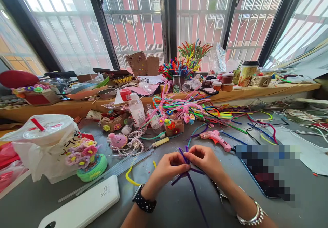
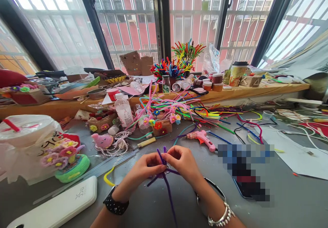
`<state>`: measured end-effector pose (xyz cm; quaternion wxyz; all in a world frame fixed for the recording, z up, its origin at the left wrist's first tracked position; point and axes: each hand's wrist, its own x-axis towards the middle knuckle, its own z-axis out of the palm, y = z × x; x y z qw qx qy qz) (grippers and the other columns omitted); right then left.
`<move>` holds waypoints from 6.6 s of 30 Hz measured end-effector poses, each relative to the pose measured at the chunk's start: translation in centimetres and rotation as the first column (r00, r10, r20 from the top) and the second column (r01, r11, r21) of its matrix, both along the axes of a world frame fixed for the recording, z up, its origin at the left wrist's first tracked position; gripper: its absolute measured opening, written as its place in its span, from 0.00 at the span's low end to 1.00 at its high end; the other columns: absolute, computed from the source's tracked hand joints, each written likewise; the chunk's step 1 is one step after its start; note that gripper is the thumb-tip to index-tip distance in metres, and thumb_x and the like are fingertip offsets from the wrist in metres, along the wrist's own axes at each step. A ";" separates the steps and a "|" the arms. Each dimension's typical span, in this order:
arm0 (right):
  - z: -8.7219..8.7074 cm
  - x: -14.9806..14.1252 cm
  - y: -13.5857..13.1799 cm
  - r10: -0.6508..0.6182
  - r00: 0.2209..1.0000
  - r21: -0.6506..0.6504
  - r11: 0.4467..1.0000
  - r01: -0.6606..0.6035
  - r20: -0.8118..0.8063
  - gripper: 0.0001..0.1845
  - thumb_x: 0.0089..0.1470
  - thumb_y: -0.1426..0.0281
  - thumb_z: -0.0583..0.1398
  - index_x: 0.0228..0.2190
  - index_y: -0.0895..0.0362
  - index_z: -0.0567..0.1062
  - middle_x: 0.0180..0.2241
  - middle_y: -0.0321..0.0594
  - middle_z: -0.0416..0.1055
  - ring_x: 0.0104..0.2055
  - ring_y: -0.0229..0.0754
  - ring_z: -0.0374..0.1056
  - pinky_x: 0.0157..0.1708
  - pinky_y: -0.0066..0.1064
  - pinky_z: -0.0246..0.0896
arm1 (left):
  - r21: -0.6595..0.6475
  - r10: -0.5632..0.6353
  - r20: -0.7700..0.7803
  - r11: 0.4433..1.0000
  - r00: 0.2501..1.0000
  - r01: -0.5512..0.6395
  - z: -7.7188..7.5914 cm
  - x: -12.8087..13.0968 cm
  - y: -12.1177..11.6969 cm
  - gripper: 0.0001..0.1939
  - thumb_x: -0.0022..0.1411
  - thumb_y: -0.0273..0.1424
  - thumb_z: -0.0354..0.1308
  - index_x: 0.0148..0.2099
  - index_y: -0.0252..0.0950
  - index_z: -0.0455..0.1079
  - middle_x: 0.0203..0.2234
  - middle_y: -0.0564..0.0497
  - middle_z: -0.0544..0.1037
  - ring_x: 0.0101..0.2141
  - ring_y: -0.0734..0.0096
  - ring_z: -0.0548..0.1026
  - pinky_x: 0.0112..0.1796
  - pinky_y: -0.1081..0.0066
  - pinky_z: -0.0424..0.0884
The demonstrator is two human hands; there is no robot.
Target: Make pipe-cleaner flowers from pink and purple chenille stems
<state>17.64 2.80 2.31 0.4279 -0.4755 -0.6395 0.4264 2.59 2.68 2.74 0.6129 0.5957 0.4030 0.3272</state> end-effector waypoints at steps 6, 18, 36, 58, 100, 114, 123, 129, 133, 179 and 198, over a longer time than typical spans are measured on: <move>0.0 -0.1 -0.2 0.058 0.997 0.008 0.998 -0.058 -0.045 0.14 0.44 0.61 0.57 0.19 0.59 0.67 0.17 0.32 0.59 0.21 0.33 0.54 0.20 0.24 0.48 | -0.088 0.044 0.148 0.996 0.988 -0.031 -0.2 -0.1 0.2 0.13 0.41 0.32 0.63 0.21 0.32 0.61 0.15 0.58 0.64 0.17 0.84 0.60 0.19 0.80 0.54; -0.9 -1.2 -0.3 -0.144 0.819 -0.298 0.954 -0.035 -0.555 0.14 0.38 0.62 0.62 0.18 0.59 0.66 0.16 0.29 0.59 0.19 0.30 0.53 0.20 0.22 0.50 | -0.202 0.308 0.275 0.945 0.911 -0.259 0.1 -0.4 0.3 0.12 0.38 0.32 0.65 0.21 0.31 0.65 0.16 0.55 0.70 0.19 0.79 0.68 0.24 0.77 0.65; 0.1 -0.5 -0.3 0.031 0.975 -0.060 0.997 -0.046 -0.218 0.12 0.41 0.62 0.60 0.23 0.60 0.71 0.19 0.33 0.65 0.20 0.32 0.57 0.20 0.23 0.51 | -0.131 0.228 0.234 0.971 0.945 -0.202 -0.4 -0.9 1.0 0.10 0.43 0.33 0.62 0.24 0.31 0.68 0.17 0.56 0.70 0.21 0.79 0.69 0.25 0.78 0.65; -1.2 0.1 0.6 0.044 0.787 -0.346 0.882 -0.320 -0.616 0.08 0.39 0.67 0.63 0.22 0.61 0.73 0.21 0.33 0.66 0.26 0.31 0.60 0.32 0.25 0.54 | -0.136 0.250 0.206 0.965 0.946 -0.226 0.2 -1.3 1.0 0.09 0.42 0.30 0.63 0.29 0.32 0.73 0.21 0.52 0.75 0.23 0.77 0.70 0.28 0.78 0.65; -0.9 -1.0 -0.3 0.156 0.895 -0.249 0.928 -0.278 -0.418 0.14 0.41 0.61 0.60 0.23 0.60 0.69 0.20 0.34 0.66 0.24 0.35 0.63 0.25 0.26 0.59 | 0.089 0.072 0.012 0.993 0.997 -0.073 0.9 -1.5 0.7 0.09 0.48 0.34 0.57 0.30 0.33 0.69 0.21 0.54 0.70 0.25 0.73 0.68 0.27 0.76 0.62; -1.1 -1.3 -0.7 0.239 0.819 -0.200 0.899 -0.390 -0.521 0.11 0.44 0.64 0.59 0.24 0.61 0.70 0.20 0.34 0.64 0.23 0.33 0.62 0.25 0.25 0.59 | -0.055 0.036 0.195 0.998 0.980 -0.026 -0.1 -1.4 0.5 0.11 0.48 0.35 0.58 0.30 0.33 0.62 0.20 0.55 0.68 0.20 0.78 0.67 0.22 0.78 0.60; -1.2 -1.5 -0.7 0.237 0.799 -0.219 0.884 -0.413 -0.552 0.10 0.44 0.65 0.60 0.23 0.61 0.68 0.21 0.33 0.64 0.23 0.33 0.63 0.25 0.26 0.59 | -0.087 0.044 0.245 0.996 0.969 -0.023 0.5 -1.4 0.2 0.12 0.46 0.34 0.60 0.28 0.34 0.61 0.18 0.56 0.70 0.19 0.76 0.69 0.20 0.77 0.62; -1.4 -1.4 -0.4 0.144 0.900 -0.132 0.968 -0.215 -0.410 0.12 0.45 0.62 0.58 0.22 0.60 0.68 0.18 0.32 0.63 0.21 0.33 0.61 0.22 0.24 0.56 | 0.072 0.171 0.155 0.980 0.973 -0.184 0.7 -1.4 0.7 0.10 0.43 0.31 0.62 0.25 0.31 0.66 0.19 0.55 0.70 0.22 0.79 0.67 0.24 0.79 0.62; -1.7 -1.4 -0.3 0.060 0.924 -0.090 0.991 -0.101 -0.378 0.13 0.45 0.61 0.58 0.22 0.60 0.68 0.18 0.33 0.63 0.21 0.33 0.60 0.22 0.24 0.56 | 0.031 0.256 0.189 0.963 0.948 -0.267 0.5 -1.1 0.7 0.10 0.41 0.31 0.63 0.23 0.32 0.66 0.18 0.55 0.71 0.23 0.76 0.70 0.26 0.76 0.65; -1.4 -1.6 -0.5 0.055 0.894 -0.175 0.973 -0.148 -0.445 0.14 0.41 0.62 0.61 0.18 0.60 0.66 0.16 0.29 0.55 0.20 0.30 0.50 0.19 0.23 0.43 | -0.048 0.331 0.192 0.943 0.924 -0.328 0.8 -2.2 0.9 0.09 0.42 0.31 0.63 0.27 0.31 0.69 0.20 0.53 0.74 0.24 0.75 0.72 0.30 0.75 0.68; -1.8 -2.0 -0.6 -0.077 0.865 -0.176 0.984 -0.013 -0.496 0.15 0.40 0.60 0.61 0.19 0.59 0.66 0.18 0.30 0.60 0.22 0.33 0.56 0.23 0.24 0.50 | -0.175 0.303 0.243 0.948 0.922 -0.265 -0.6 -0.4 1.0 0.13 0.39 0.33 0.65 0.25 0.31 0.66 0.16 0.56 0.70 0.18 0.80 0.68 0.22 0.80 0.64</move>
